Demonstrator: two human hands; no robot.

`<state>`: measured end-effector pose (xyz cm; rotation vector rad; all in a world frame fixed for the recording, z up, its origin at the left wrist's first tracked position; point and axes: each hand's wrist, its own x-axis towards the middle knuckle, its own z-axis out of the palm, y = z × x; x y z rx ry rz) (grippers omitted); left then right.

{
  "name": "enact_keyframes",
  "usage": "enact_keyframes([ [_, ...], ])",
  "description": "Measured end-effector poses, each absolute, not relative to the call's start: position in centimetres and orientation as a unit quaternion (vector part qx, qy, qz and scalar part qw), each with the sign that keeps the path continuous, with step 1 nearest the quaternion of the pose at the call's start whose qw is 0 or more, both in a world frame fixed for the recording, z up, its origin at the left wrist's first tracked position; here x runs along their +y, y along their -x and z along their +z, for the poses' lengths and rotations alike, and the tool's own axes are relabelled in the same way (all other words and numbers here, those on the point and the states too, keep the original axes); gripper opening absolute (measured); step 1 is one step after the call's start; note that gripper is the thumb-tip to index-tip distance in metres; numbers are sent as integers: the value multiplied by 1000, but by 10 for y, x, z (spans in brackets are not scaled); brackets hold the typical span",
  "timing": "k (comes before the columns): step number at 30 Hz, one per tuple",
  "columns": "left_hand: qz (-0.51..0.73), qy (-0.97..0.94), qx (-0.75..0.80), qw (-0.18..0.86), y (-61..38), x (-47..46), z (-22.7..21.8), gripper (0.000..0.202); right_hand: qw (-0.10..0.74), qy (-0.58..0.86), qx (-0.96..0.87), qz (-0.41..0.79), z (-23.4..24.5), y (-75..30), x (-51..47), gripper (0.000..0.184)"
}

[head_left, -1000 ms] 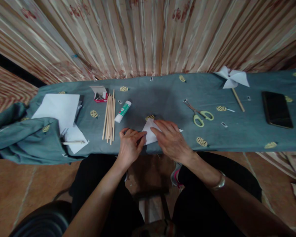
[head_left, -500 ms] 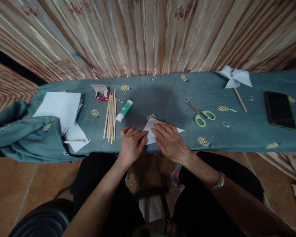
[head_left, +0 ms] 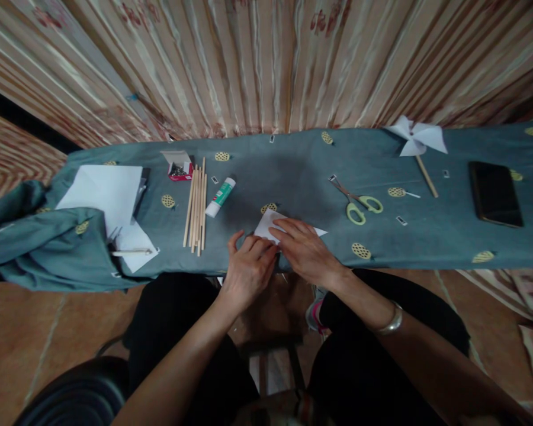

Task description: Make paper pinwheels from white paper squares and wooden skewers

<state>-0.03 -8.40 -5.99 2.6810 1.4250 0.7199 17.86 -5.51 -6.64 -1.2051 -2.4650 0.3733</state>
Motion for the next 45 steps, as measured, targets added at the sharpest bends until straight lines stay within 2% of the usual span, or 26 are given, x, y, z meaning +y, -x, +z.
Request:
enact_keyframes([
  [6, 191, -858, 477, 23, -3, -93, -60, 23, 177, 426, -876, 137, -70, -183, -55, 41],
  [15, 110, -866, 485, 52, 1, -112, -62, 49, 160, 491, -851, 96, -76, -187, -62, 43],
  [22, 106, -868, 482, 50, 22, -118, -61, 46, 190, 572, -795, 75, -83, -225, -63, 42],
  [28, 71, -863, 500, 9, 63, -132, -54, 43, 221, 562, -792, 93, -89, -233, -61, 43],
  [35, 65, -853, 518, -3, 67, -142, -67, 53, 236, 532, -807, 101, -93, -244, -57, 52],
  [41, 65, -855, 514, -35, 69, -148, -82, 56, 250, 533, -802, 106, -93, -245, -56, 49],
  [45, 69, -852, 518, -36, 69, -150, -87, 57, 300, 532, -779, 138, -90, -249, -51, 45],
])
